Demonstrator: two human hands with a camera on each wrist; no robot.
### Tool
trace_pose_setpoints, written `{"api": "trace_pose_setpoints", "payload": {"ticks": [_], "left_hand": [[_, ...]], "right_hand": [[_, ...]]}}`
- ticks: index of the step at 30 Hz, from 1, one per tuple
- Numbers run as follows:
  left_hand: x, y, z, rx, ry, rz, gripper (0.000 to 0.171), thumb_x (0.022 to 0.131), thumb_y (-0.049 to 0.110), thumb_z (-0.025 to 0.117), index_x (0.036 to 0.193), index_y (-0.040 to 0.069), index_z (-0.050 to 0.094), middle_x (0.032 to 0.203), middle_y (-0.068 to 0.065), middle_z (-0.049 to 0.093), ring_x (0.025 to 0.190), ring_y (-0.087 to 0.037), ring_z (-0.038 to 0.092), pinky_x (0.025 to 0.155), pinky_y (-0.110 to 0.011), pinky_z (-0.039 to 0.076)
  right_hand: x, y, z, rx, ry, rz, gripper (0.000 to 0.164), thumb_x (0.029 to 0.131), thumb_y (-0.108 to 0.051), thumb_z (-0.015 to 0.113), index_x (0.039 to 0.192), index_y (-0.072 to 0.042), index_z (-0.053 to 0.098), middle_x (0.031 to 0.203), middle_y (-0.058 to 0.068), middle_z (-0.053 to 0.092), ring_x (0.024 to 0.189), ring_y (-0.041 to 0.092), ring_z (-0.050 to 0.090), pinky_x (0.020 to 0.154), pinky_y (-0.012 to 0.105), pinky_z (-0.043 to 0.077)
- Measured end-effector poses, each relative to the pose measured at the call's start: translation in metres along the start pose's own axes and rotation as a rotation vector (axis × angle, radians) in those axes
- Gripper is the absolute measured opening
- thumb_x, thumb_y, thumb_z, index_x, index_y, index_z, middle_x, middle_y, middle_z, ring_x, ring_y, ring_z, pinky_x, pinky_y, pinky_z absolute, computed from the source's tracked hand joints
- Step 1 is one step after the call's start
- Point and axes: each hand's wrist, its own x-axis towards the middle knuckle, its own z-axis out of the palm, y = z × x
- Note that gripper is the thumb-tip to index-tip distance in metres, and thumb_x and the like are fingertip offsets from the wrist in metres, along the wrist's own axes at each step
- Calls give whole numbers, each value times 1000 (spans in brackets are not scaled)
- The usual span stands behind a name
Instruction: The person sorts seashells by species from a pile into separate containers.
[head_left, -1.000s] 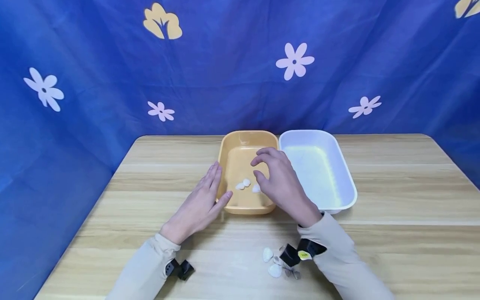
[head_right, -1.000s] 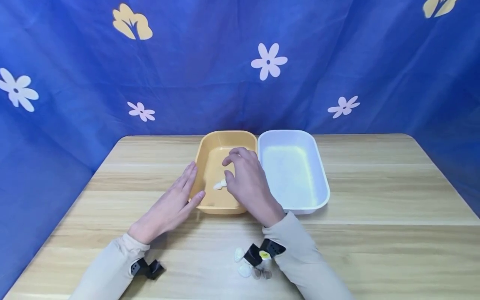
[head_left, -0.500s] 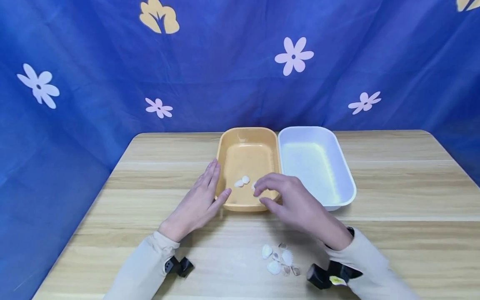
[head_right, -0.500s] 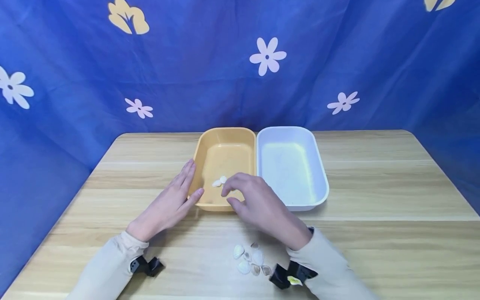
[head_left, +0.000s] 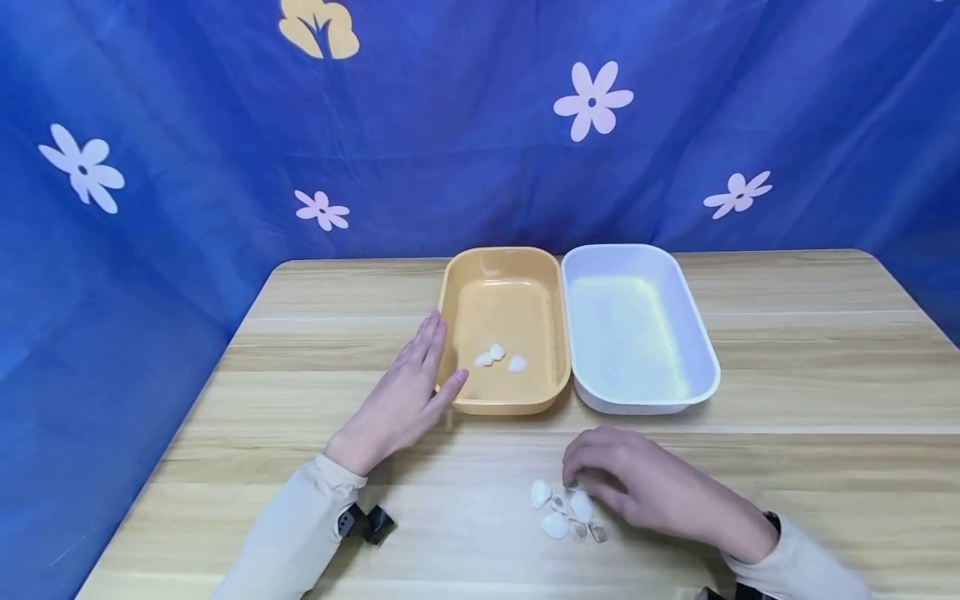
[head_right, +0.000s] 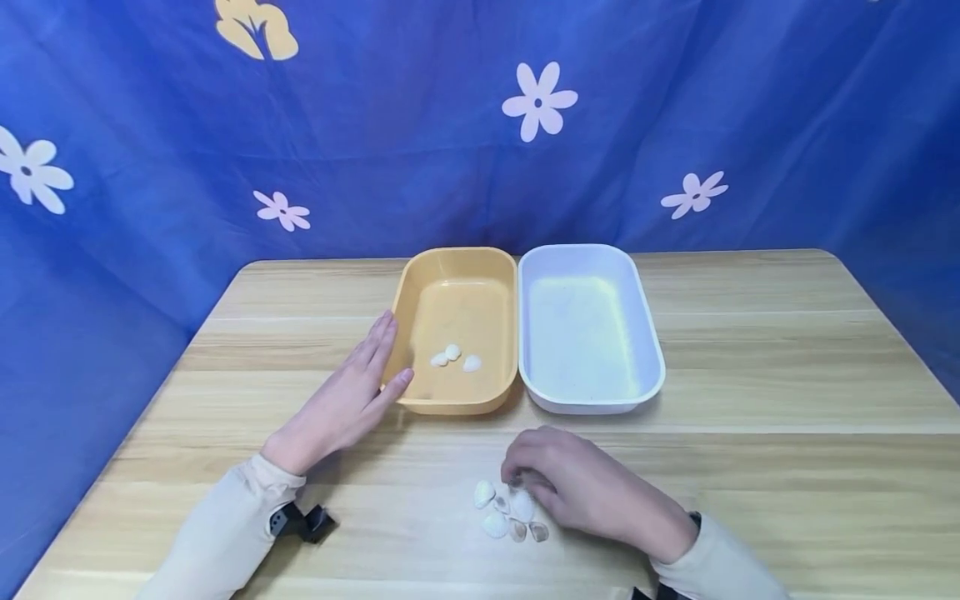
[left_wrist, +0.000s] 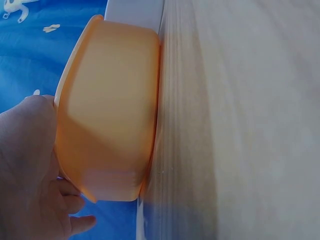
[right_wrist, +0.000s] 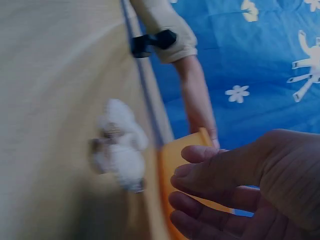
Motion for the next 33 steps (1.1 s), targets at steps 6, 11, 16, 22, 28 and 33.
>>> {"api": "trace_pose_setpoints", "payload": {"ticks": [6, 11, 16, 22, 28, 33], "left_hand": [[1, 1, 0, -1, -9, 7, 76, 103, 47, 31, 151, -8, 11, 159, -22, 5, 147, -28, 4, 118, -48, 17], [4, 0, 0, -8, -5, 13, 74, 103, 45, 32, 151, -8, 10, 159, -24, 6, 147, -31, 6, 118, -49, 17], [4, -2, -1, -18, 5, 15, 74, 103, 45, 32, 151, -8, 10, 159, -24, 6, 147, -33, 8, 117, -50, 18], [2, -2, -2, -23, 5, 4, 74, 104, 46, 31, 151, -7, 10, 159, -23, 5, 147, -33, 9, 118, -49, 18], [1, -2, -3, -28, 0, -12, 74, 104, 46, 31, 151, -7, 9, 160, -21, 3, 147, -32, 8, 118, -48, 17], [0, -2, -1, -34, 3, -7, 74, 104, 46, 30, 151, -6, 9, 159, -21, 4, 147, -32, 8, 118, -49, 17]], "right_hand": [[-16, 2, 15, -88, -2, 27, 23, 79, -2, 74, 95, -18, 70, 106, -11, 61, 99, 9, 59, 86, 32, 54], [-17, 3, 17, -138, 7, 29, 24, 77, -4, 75, 97, -17, 72, 108, -10, 60, 100, 9, 57, 84, 30, 54], [-16, 5, 18, -164, 6, 22, 23, 77, -5, 75, 98, -15, 73, 107, -10, 58, 99, 8, 55, 82, 28, 53], [-14, 5, 19, -156, -9, 14, 25, 76, -13, 79, 101, -15, 72, 109, -9, 55, 99, 8, 52, 82, 27, 51], [-13, 4, 21, -188, 13, 17, 26, 75, -24, 82, 97, -15, 71, 109, -7, 54, 97, 9, 51, 81, 27, 51], [-14, 5, 25, -281, 85, 38, 31, 73, -40, 82, 74, -20, 58, 99, -10, 48, 86, 6, 45, 70, 22, 46]]}}
